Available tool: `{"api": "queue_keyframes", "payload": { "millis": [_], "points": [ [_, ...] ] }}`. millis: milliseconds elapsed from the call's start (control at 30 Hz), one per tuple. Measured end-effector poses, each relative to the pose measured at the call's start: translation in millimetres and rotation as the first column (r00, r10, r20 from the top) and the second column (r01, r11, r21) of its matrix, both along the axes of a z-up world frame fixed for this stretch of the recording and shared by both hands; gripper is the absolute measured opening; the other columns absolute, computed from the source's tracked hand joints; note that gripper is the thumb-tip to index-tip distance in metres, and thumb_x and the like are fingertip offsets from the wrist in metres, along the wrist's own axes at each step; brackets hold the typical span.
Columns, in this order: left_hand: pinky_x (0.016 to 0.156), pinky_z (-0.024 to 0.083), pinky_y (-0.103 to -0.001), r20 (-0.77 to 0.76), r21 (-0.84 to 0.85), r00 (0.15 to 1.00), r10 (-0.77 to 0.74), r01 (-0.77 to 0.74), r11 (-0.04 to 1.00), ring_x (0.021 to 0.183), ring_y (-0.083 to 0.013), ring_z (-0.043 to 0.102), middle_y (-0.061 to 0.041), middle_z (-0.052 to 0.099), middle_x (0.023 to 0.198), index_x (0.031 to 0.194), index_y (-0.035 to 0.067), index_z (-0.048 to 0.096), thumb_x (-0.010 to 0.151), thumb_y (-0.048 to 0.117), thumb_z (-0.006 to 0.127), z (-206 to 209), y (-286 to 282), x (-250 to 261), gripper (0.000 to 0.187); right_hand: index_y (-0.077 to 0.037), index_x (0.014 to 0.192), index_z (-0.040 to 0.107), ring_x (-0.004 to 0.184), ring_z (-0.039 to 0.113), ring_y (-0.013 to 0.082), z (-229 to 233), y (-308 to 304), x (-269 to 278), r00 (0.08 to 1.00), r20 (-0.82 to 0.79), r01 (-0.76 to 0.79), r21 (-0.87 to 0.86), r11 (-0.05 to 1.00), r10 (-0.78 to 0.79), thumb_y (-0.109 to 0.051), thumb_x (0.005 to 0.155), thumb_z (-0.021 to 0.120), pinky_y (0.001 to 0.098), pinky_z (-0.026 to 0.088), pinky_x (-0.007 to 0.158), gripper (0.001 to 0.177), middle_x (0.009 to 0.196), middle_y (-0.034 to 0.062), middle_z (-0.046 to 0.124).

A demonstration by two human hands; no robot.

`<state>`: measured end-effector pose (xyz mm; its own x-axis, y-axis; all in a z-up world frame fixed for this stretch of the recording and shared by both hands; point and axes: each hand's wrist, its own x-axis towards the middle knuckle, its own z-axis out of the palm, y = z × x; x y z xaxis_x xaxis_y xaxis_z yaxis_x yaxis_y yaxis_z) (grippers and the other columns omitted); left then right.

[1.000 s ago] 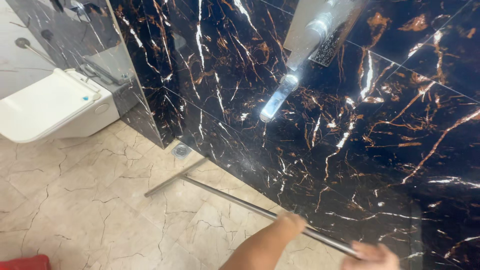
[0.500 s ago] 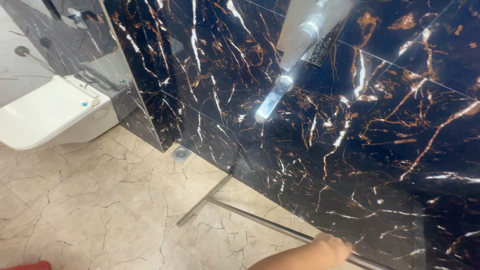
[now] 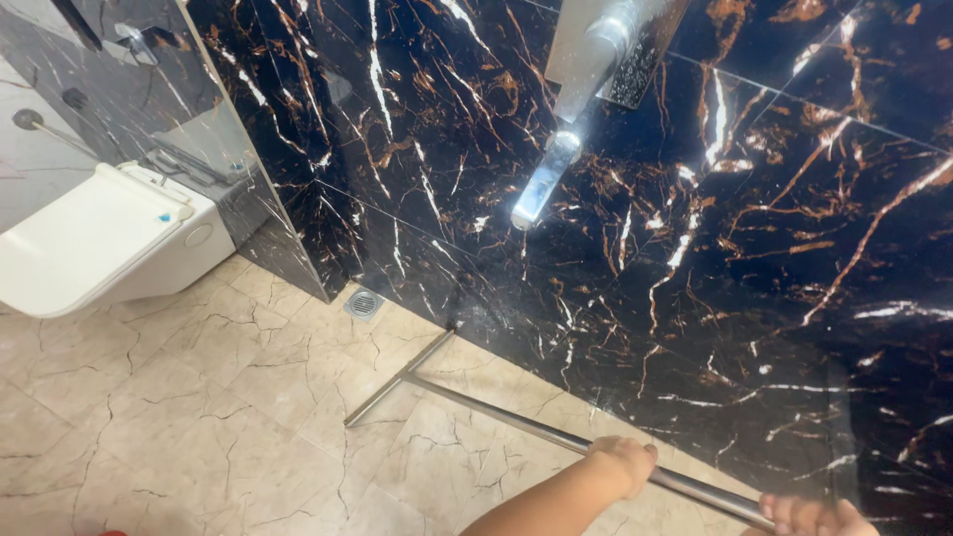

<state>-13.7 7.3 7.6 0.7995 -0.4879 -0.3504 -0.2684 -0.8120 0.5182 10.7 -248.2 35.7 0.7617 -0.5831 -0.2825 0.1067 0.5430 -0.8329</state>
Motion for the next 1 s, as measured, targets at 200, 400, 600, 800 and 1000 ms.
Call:
{"api": "queue_keyframes", "payload": {
  "millis": [200,400,600,800,1000],
  "points": [
    [0.094,0.055,-0.048,-0.109,0.047,0.991,0.076,-0.071,0.996,0.119,-0.0339,0.067,-0.014,0.069,0.129,0.129,0.008,0.067,0.085,0.014,0.072,25.8,0.0,-14.4,0.045,-0.021,0.064,0.025,0.05,0.023,0.0141,21.7,53.5,-78.9,0.978,0.207,0.014,-0.078,0.997,0.003,-0.028,0.1,0.049,0.0354,0.035,0.059,0.044,0.053,-0.0025,0.022],
    [0.091,0.06,-0.044,0.055,0.056,0.995,0.086,-0.089,0.994,0.118,-0.029,0.07,-0.01,0.073,0.13,0.123,0.012,0.075,0.095,0.014,0.063,-3.2,-8.5,7.1,0.031,-0.019,0.066,0.025,0.049,0.021,0.0143,62.5,92.6,-76.1,0.944,0.327,0.039,-0.258,0.965,0.049,-0.032,0.102,0.053,0.0352,0.031,0.056,0.047,0.056,-0.0007,0.023],
    [0.093,0.057,-0.044,0.03,0.01,0.989,0.146,-0.146,0.989,0.118,-0.0315,0.067,-0.014,0.07,0.127,0.125,0.011,0.068,0.095,0.014,0.058,-21.1,13.3,41.3,0.032,-0.019,0.062,0.024,0.048,0.023,0.0128,74.0,121.0,-35.2,0.949,0.311,0.002,-0.161,0.987,0.049,-0.028,0.101,0.055,0.0335,0.031,0.054,0.051,0.053,-0.002,0.023],
    [0.1,0.052,-0.054,-0.086,0.087,0.941,0.327,-0.32,0.943,0.127,-0.0337,0.061,-0.012,0.064,0.136,0.133,0.014,0.063,0.102,0.015,0.051,-70.8,113.8,51.6,0.034,-0.018,0.063,0.032,0.046,0.027,0.0149,17.4,213.7,-31.1,0.967,0.238,-0.092,-0.02,0.996,0.095,-0.024,0.096,0.052,0.0355,0.037,0.053,0.039,0.051,-0.0006,0.026],
    [0.102,0.051,-0.058,-0.099,0.129,0.935,0.339,-0.326,0.937,0.129,-0.0325,0.06,-0.009,0.064,0.139,0.139,0.015,0.058,0.092,0.005,0.066,-25.6,159.0,59.2,0.048,-0.017,0.062,0.028,0.048,0.027,0.0153,34.4,249.7,-3.6,0.966,0.221,-0.108,-0.118,0.987,0.132,-0.021,0.095,0.052,0.0373,0.037,0.058,0.041,0.053,0.0003,0.026]
  ]
}}
